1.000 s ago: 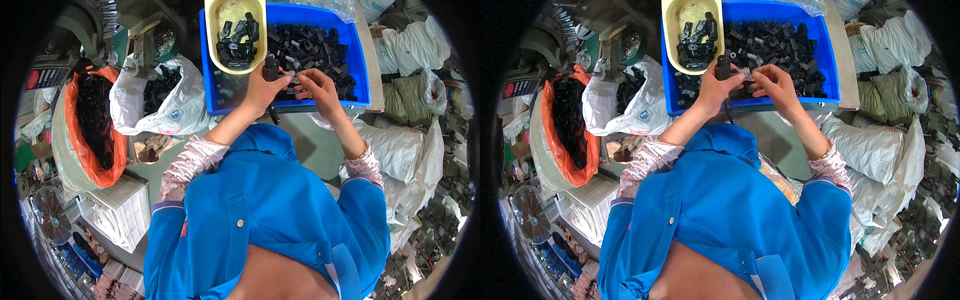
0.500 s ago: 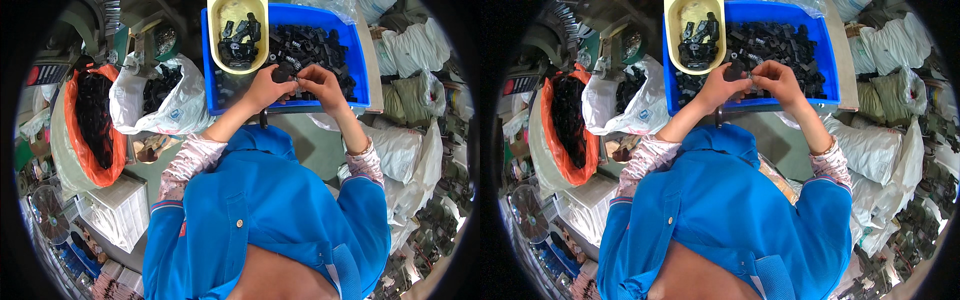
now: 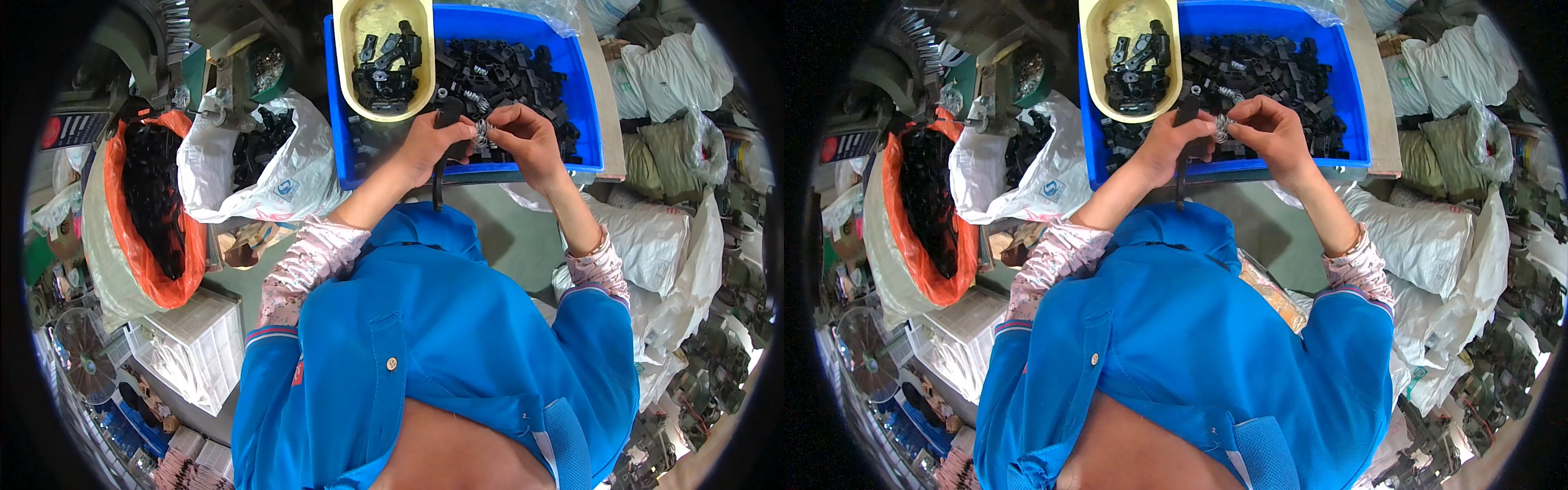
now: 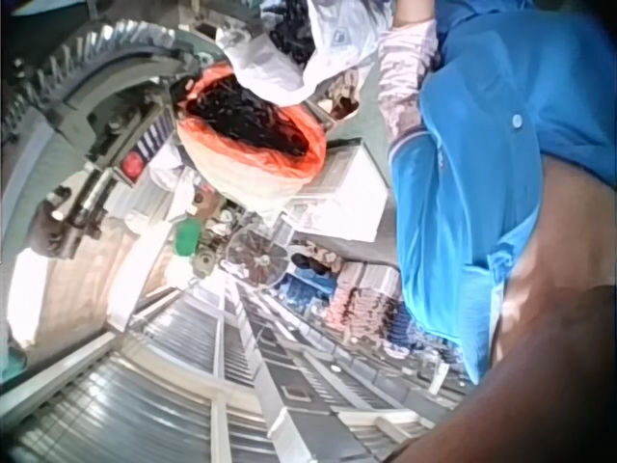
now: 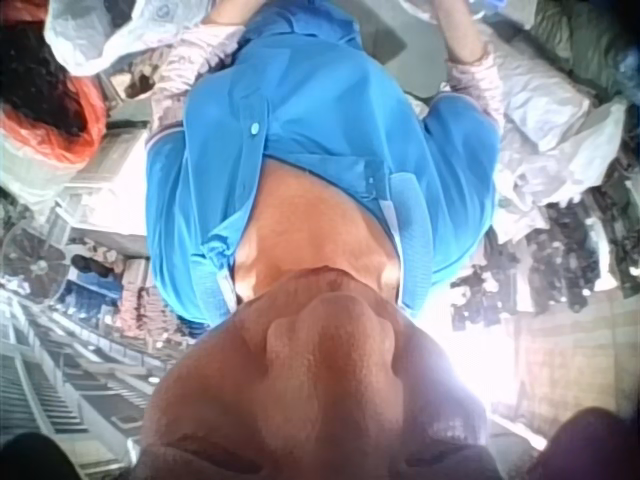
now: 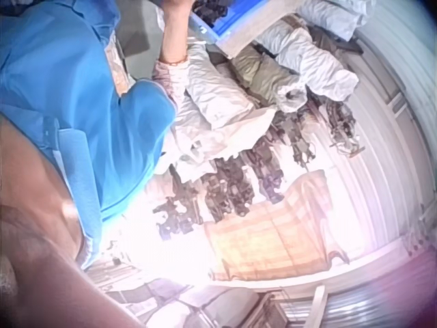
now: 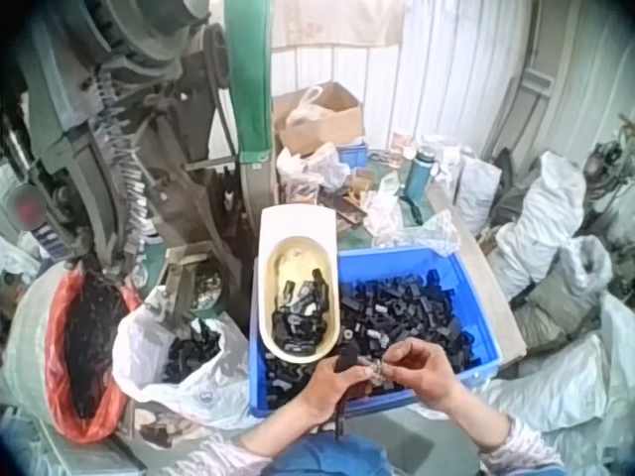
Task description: The person repeatedly picks small black plastic components from a blue bin, joins them with a metal spring, and places the assembled units into a white sack. The cycle of picking, joining, and depositing continues throughout the clip.
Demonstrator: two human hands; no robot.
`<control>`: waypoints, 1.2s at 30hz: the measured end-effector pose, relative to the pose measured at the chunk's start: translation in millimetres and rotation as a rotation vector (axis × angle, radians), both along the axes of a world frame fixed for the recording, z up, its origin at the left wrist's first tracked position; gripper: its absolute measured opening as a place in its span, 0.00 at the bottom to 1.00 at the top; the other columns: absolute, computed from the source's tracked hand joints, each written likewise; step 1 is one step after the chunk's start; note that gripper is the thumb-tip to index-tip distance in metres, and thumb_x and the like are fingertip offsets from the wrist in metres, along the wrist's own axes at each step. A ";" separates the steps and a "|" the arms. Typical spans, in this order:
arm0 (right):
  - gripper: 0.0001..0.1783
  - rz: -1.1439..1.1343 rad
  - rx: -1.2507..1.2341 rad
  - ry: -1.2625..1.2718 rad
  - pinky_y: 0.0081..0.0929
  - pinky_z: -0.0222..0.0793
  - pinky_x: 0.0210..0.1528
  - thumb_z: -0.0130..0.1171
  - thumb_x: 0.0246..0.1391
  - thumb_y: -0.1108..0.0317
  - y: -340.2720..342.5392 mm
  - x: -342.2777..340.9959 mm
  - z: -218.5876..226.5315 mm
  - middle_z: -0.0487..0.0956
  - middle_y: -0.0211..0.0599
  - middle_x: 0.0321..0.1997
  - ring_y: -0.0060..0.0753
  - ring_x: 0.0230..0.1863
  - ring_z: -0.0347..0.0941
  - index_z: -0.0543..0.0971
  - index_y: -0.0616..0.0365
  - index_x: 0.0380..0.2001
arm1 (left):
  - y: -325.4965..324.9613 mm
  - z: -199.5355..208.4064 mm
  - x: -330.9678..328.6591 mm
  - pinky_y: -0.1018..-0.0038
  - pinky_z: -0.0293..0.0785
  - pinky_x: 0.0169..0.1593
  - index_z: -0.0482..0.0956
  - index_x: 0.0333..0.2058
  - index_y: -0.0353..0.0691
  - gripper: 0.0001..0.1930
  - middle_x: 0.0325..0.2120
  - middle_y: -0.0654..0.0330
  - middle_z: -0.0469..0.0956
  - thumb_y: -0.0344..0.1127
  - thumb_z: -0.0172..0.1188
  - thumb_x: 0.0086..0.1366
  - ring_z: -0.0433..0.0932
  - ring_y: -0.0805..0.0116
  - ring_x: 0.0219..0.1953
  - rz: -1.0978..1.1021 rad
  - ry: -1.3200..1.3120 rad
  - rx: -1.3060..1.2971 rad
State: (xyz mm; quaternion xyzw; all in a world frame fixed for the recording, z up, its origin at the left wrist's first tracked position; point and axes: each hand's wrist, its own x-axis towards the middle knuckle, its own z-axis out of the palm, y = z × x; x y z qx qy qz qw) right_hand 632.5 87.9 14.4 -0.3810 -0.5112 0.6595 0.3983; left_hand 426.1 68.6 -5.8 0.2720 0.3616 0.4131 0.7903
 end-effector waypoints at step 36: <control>0.16 -0.192 0.453 -0.666 0.28 0.60 0.24 0.52 0.66 0.59 -7.0 -20.7 -1.4 0.69 0.31 0.17 0.23 0.21 0.61 0.76 0.62 0.31 | -5.9 6.3 5.4 0.77 0.77 0.28 0.79 0.33 0.36 0.10 0.25 0.63 0.78 0.37 0.65 0.61 0.77 0.75 0.24 0.204 0.363 0.158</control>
